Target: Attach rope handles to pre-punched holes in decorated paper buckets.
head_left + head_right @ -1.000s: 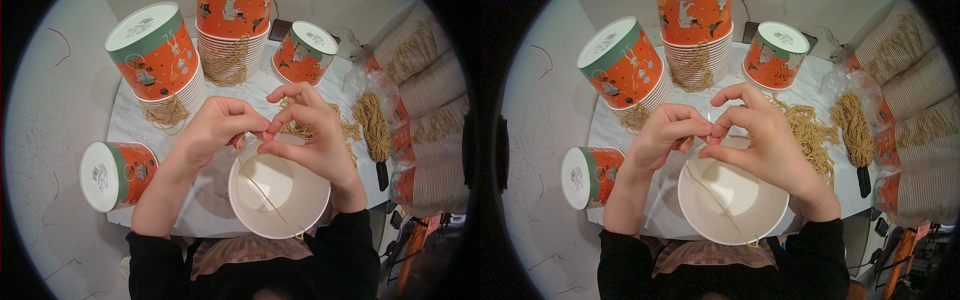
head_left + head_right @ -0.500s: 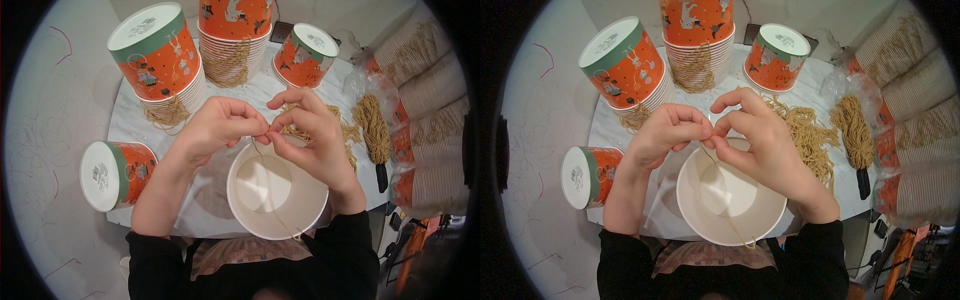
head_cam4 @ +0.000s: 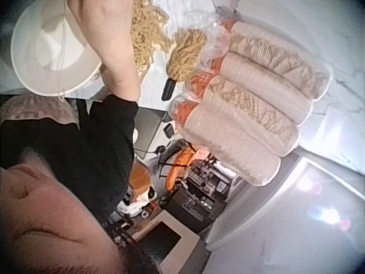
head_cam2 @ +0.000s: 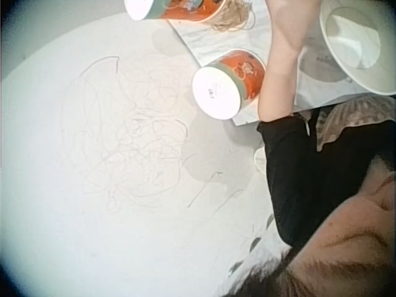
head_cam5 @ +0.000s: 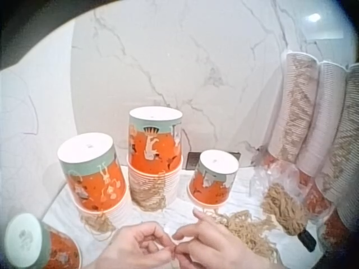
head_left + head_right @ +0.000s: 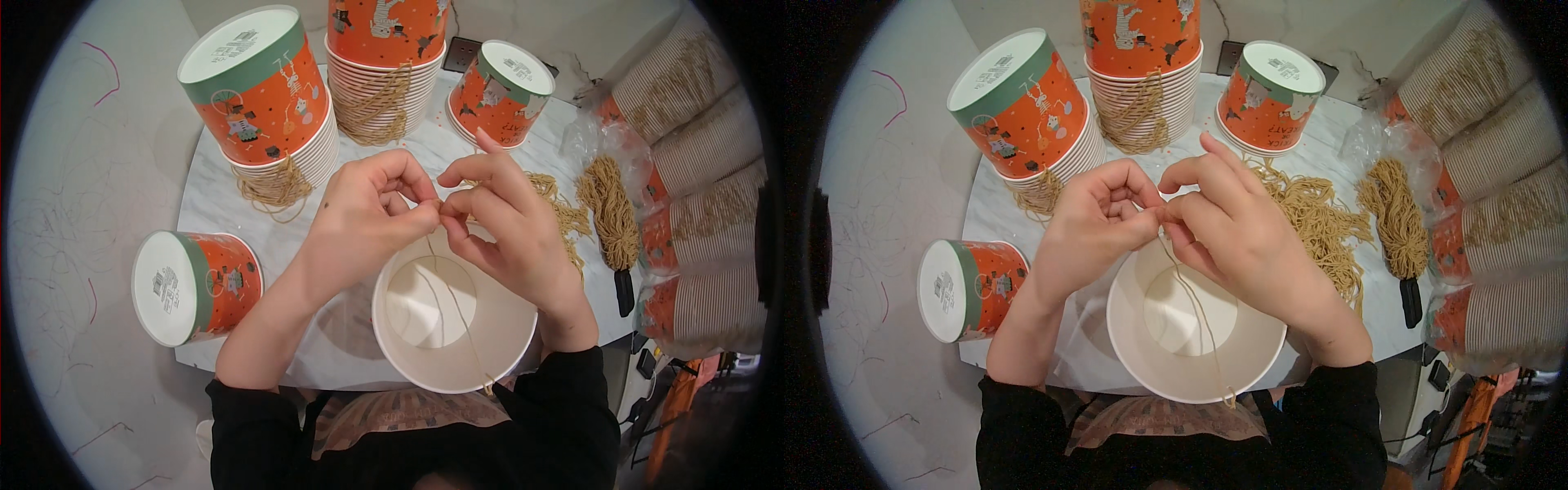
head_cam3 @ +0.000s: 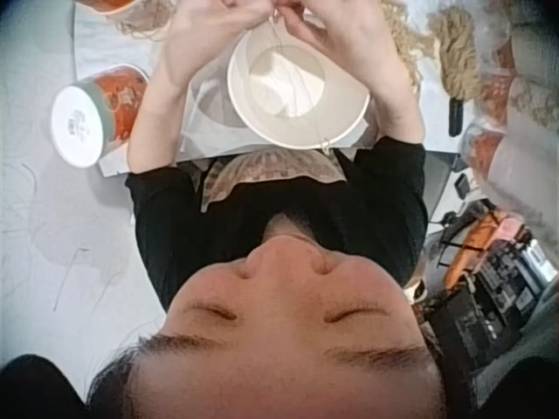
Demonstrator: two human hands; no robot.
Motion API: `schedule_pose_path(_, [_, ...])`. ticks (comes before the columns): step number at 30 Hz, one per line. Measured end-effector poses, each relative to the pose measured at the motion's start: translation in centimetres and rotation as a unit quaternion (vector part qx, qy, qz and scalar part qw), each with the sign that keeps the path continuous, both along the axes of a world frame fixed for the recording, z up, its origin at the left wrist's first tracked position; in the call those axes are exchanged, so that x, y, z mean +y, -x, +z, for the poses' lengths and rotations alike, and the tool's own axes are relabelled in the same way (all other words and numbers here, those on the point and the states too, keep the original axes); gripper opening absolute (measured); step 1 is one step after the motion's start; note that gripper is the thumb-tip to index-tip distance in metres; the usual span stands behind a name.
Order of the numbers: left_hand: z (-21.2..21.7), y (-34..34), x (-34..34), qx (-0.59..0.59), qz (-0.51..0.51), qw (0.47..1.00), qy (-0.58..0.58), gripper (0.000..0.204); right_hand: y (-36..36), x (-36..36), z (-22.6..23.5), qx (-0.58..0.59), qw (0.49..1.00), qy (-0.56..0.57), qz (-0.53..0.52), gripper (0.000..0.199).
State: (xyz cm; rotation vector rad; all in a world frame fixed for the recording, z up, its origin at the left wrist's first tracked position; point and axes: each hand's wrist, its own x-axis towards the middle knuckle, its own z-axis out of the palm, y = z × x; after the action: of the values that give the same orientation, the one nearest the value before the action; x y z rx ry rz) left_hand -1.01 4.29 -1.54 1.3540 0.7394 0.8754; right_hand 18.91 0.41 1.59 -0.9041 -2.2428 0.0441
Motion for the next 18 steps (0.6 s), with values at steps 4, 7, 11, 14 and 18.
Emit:
schedule_pose_path(4, [0.46, 0.06, -0.16, 0.031, 0.017, 0.998, -0.045, 0.008, 0.13, 0.11, 0.12, -0.016, 1.000, -0.012, -0.012, 0.021])
schedule_pose_path(7, [0.79, 0.19, -0.10, 0.077, 0.041, 0.989, -0.121, 0.007, 0.17, 0.15, 0.03, -0.015, 1.000, -0.004, -0.011, 0.022])
schedule_pose_path(11, [0.84, 0.35, 0.01, 0.038, 0.010, 0.998, -0.047, 0.007, 0.13, 0.12, 0.04, -0.042, 0.999, -0.004, -0.013, 0.020])
schedule_pose_path(14, [0.48, 0.46, 0.05, 0.024, -0.003, 1.000, -0.019, 0.009, 0.07, 0.18, 0.05, -0.064, 0.998, -0.002, -0.013, 0.015])
schedule_pose_path(18, [1.01, 0.75, 0.30, 0.051, -0.041, 0.998, 0.020, 0.008, -0.05, 0.16, 0.09, -0.065, 0.998, 0.006, -0.014, 0.015])
